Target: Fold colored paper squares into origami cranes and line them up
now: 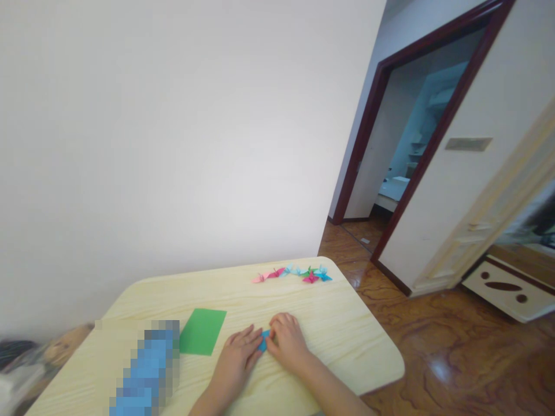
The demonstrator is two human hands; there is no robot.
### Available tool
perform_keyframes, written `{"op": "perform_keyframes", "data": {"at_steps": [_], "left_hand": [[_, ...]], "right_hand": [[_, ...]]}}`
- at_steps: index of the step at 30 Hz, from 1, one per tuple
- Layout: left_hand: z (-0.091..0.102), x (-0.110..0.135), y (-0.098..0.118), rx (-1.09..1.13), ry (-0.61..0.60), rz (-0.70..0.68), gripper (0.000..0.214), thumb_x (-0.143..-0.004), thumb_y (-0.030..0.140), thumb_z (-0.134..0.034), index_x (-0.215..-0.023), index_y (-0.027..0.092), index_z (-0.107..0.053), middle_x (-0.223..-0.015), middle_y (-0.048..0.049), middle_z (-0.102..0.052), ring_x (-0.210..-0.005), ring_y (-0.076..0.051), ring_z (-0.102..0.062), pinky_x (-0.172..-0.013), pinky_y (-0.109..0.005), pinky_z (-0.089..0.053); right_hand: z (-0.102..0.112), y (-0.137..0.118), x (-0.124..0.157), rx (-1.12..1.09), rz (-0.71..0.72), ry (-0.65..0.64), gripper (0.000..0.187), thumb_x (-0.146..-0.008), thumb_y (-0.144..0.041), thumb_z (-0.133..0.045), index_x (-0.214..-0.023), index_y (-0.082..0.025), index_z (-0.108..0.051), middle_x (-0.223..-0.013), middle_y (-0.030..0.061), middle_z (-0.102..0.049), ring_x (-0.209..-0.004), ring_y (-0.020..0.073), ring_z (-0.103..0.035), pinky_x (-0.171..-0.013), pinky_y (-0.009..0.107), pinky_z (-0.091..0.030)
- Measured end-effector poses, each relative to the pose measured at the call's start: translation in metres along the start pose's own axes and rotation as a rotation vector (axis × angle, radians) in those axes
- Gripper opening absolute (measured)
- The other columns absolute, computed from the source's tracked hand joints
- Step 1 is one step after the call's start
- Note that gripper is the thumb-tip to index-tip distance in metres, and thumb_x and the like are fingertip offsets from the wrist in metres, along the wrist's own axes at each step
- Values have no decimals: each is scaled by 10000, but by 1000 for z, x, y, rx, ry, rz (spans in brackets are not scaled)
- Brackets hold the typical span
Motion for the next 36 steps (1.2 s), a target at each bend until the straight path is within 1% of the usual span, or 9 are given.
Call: {"op": "perform_keyframes", "data": {"at_steps": [7, 10, 13, 15, 22, 27, 31, 33, 36], "left_hand": [[-4, 6, 6, -129, 100, -86, 212, -850, 256, -494, -940, 267, -685, -970, -19, -726, -919, -212, -657, -759, -348, -542], [-5, 15, 6, -168, 66, -143, 259, -863, 250, -472, -1071, 288, -623, -1058, 2, -697, -965, -210, -641, -766, -342, -532], [-1, 26, 7, -230, -11, -221, 392, -871, 326, -467, -1262, 319, -446, -1244, 4, -578, -1088, -218, -570, -836, -370, -492], [3, 32, 8, -260, -49, -238, 458, -872, 380, -452, -1317, 316, -362, -1305, -10, -516, -1137, -228, -528, -865, -382, -471], [0, 35, 8, -253, -65, -201, 499, -883, 402, -418, -1356, 323, -279, -1346, -11, -468, -1187, -232, -474, -914, -394, -429], [4, 37, 9, -177, -83, -136, 495, -873, 378, -442, -1346, 344, -301, -1365, -32, -448, -1209, -250, -444, -953, -420, -395], [7, 38, 16, -97, -121, -87, 531, -858, 374, -465, -1355, 333, -284, -1343, -34, -479, -1194, -257, -462, -968, -463, -380], [8, 39, 20, -76, -107, -80, 523, -855, 361, -472, -1348, 326, -302, -1337, -31, -485, -1191, -253, -466, -968, -457, -383], [13, 42, 20, -102, -53, -70, 442, -839, 358, -499, -1274, 324, -427, -1309, -18, -520, -1188, -254, -470, -952, -445, -402]], "right_hand": [[0, -2, -1, 5, -25, 13, 89, -685, -185, -609, -705, -190, -522, -851, 23, -548, -878, 200, -468, -804, 306, -325], [1, -1, 2, -20, -45, 46, 126, -685, -186, -613, -758, -196, -511, -846, 19, -540, -873, 200, -464, -808, 312, -324], [3, 1, 4, -63, -53, 71, 152, -684, -176, -619, -782, -200, -506, -868, 19, -538, -893, 202, -461, -832, 318, -319], [2, 4, 4, -92, -69, 73, 152, -682, -160, -618, -780, -201, -510, -880, 20, -542, -906, 202, -465, -836, 315, -323], [-5, 10, -1, -115, -178, 107, 114, -707, -112, -573, -768, -203, -545, -853, 26, -573, -909, 202, -493, -829, 298, -342], [-5, 4, 1, -86, -127, 96, 189, -711, -236, -633, -892, -228, -580, -930, 31, -571, -957, 219, -482, -861, 318, -326], [-6, 3, 1, -67, -134, 81, 94, -729, -237, -624, -821, -243, -604, -927, 29, -570, -951, 220, -485, -863, 326, -325], [-7, 3, 0, -61, -144, 80, 64, -735, -226, -613, -797, -238, -604, -917, 29, -576, -943, 219, -490, -858, 326, -329], [-7, 1, -1, -43, -136, 79, 60, -735, -213, -603, -793, -223, -598, -886, 32, -589, -918, 219, -500, -850, 325, -331]]}}
Point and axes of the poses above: each hand's wrist, its own x-axis away from the middle knuckle, its own z-axis out of the back of the hand, y = z × x, the point moved 3 cm from there along -x, towards the middle knuckle
